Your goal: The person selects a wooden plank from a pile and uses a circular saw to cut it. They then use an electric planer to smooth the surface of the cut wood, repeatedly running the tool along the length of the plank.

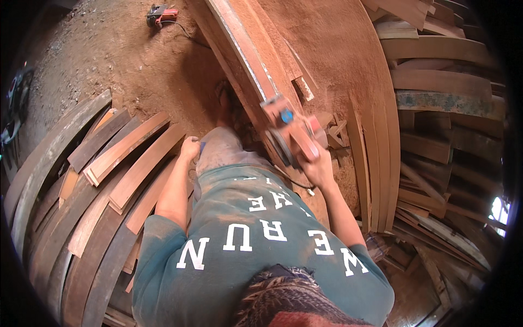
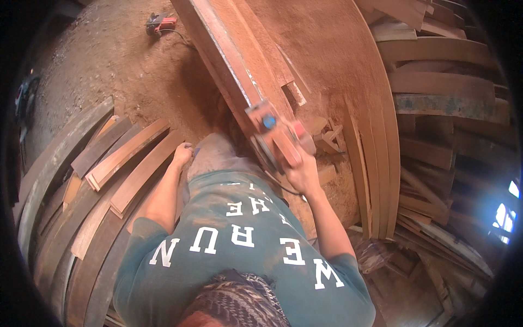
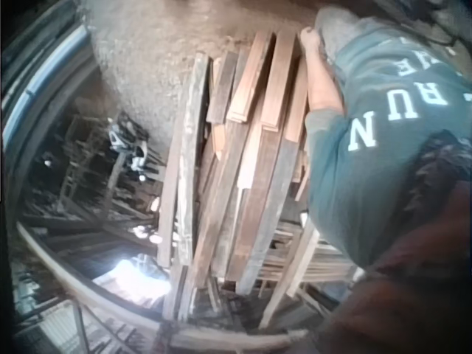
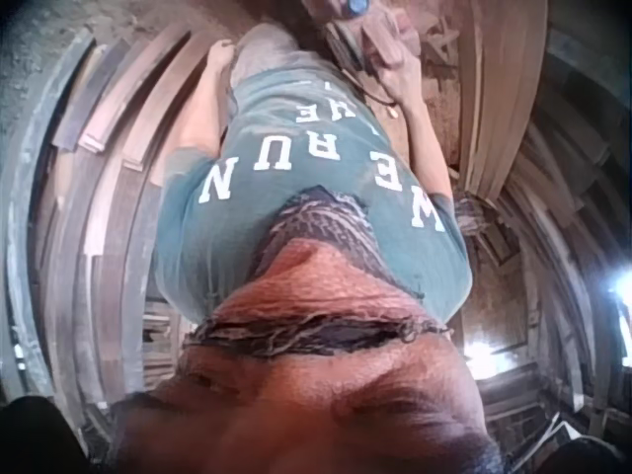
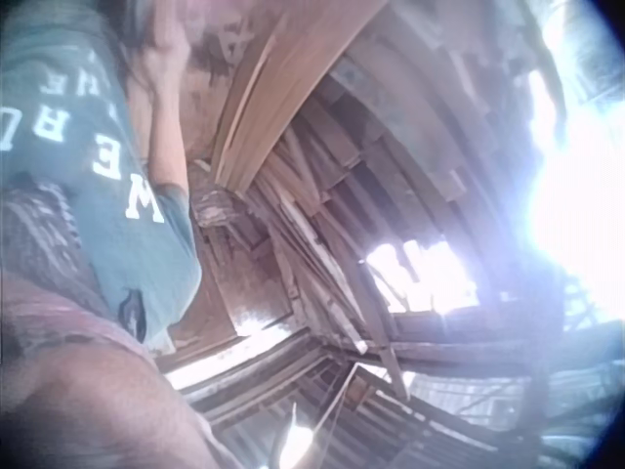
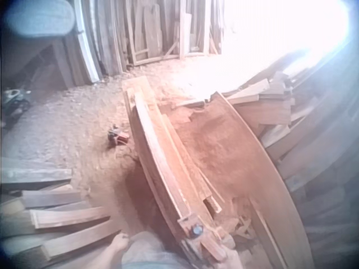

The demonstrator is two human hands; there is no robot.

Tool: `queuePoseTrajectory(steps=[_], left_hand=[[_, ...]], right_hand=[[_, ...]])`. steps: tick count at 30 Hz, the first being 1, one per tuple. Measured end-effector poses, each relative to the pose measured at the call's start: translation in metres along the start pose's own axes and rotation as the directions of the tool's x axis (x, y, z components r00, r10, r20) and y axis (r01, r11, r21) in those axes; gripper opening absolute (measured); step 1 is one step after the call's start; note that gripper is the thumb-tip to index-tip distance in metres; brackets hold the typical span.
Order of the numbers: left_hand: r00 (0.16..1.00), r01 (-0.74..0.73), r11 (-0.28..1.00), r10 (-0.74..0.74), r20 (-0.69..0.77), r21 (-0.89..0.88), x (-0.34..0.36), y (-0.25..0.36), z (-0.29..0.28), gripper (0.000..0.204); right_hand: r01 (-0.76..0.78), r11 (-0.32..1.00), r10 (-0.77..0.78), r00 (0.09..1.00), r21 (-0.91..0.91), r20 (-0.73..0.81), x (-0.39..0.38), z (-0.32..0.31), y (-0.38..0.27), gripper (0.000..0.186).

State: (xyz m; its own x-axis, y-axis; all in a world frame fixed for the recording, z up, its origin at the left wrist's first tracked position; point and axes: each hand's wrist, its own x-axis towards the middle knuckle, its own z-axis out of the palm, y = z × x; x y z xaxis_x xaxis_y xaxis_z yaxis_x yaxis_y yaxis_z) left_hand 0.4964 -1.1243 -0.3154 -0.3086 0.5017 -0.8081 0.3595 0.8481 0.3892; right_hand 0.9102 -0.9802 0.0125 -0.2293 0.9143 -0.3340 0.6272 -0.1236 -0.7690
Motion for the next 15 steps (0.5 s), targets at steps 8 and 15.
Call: queuePoseTrajectory(steps=[8,15], left_hand=[[1.000,-0.030,0.989,0.029,-0.012,-0.143,0.012,0.024,0.002,0.047],[0.995,-0.094,0.982,0.086,-0.057,-0.166,-0.010,0.059,-0.015,0.046]], right_hand=[[0.105,0.994,-0.105,0.994,0.017,-0.009,0.084,0.017,-0.039,0.026],[0.382,0.896,-0.401,0.915,-0.224,-0.041,0.268,0.061,-0.123,0.018]])
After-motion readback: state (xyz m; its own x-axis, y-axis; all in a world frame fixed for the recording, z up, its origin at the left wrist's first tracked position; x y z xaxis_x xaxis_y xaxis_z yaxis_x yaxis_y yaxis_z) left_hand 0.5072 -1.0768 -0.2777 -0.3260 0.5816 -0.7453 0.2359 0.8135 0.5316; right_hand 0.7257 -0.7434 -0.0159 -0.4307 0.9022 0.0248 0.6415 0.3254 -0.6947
